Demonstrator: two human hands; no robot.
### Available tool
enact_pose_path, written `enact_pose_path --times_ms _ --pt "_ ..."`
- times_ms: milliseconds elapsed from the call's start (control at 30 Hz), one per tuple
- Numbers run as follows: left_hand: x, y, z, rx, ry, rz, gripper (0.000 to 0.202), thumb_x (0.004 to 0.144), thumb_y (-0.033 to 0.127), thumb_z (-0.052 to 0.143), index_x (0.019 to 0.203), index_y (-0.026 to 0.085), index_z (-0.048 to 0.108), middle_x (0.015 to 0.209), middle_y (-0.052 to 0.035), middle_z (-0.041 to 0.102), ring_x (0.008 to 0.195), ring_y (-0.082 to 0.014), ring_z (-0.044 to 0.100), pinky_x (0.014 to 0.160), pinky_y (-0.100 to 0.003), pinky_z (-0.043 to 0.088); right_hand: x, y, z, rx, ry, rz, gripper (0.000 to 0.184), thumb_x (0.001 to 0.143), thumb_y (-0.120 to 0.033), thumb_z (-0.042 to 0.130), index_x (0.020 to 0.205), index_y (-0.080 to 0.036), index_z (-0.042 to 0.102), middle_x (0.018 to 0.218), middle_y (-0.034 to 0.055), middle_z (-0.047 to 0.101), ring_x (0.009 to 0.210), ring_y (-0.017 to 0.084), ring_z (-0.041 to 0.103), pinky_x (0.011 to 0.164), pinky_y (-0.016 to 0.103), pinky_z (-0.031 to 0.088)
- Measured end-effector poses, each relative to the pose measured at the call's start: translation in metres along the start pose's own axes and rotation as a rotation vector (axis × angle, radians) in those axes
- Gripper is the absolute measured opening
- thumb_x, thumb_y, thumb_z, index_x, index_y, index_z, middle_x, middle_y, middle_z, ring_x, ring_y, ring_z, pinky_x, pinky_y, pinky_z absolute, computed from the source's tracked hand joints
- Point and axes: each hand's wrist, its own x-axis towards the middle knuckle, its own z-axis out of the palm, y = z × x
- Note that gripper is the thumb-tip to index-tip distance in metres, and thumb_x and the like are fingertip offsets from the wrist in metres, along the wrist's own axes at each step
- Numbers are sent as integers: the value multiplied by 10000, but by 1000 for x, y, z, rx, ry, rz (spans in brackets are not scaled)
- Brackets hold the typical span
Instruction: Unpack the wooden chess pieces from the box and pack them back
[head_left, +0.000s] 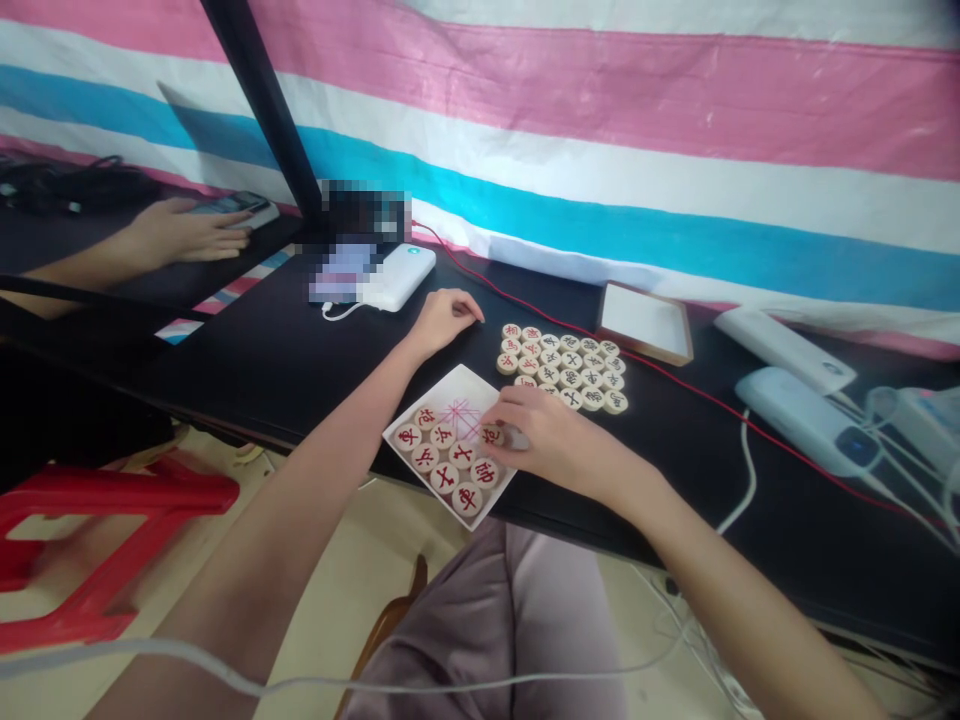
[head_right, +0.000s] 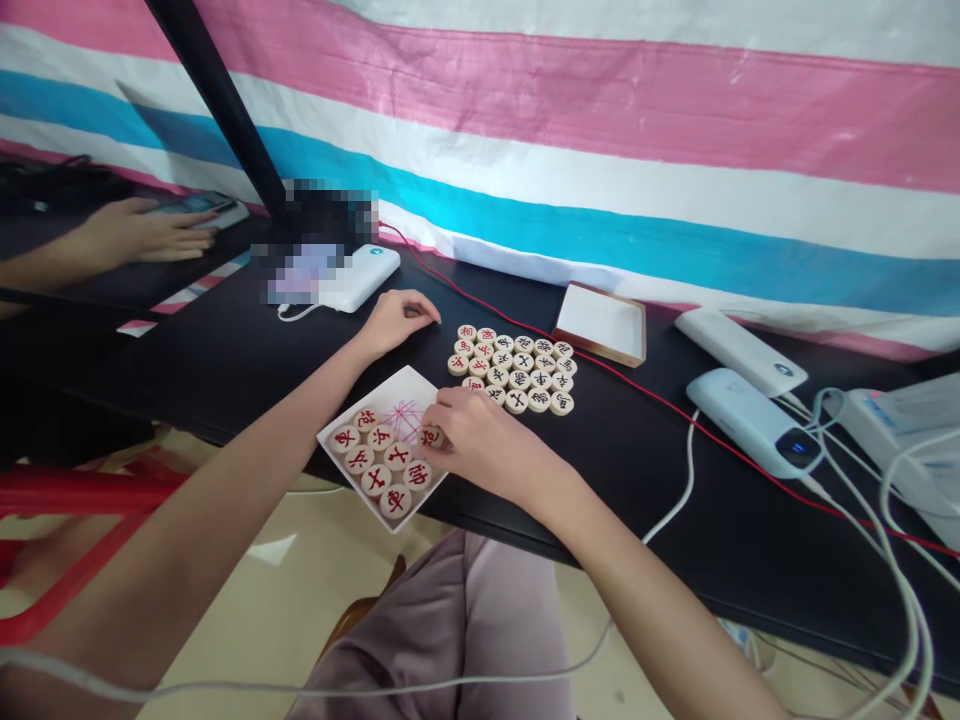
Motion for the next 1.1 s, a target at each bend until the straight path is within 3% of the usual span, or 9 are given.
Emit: enact_pose_path --times_ms 200,400,467,667,1100 --pt "1 -1 0 9 -4 -1 147 675 55 569 677 134 693 748 -31 670 692 -128 605 730 -256 502 1 4 2 31 -17 -17 287 860 -432 539 924 -183 668 866 59 619 807 171 582 767 310 434" --pt "1 -2 -1 11 -6 9 159 673 57 555 680 137 693 760 -31 672 694 -126 605 729 -252 500 1 4 -3 11 -10 -44 248 873 -390 536 948 -197 673 854 51 660 817 179 607 762 304 423" --pt "0 -2 -1 1 -7 1 159 672 55 554 679 137 691 758 -33 671 693 -129 605 732 -254 499 1 7 -7 13 49 -20 224 875 -374 538 965 -215 667 872 34 676 819 175 614 757 295 417" --pt "-1 -3 -1 6 -12 26 179 681 51 542 686 146 693 758 -26 662 695 -125 600 724 -240 495 2 27 -13 -130 395 130 212 876 -370 536 979 -227 652 963 40 703 864 194 633 783 318 364" --pt "-2 -2 -2 44 -14 63 202 697 25 522 696 143 685 781 -24 644 683 -109 597 689 -221 500 5 41 -1 -231 314 165 149 861 -331 573 967 -252 641 974 -5 712 865 163 627 809 334 263"
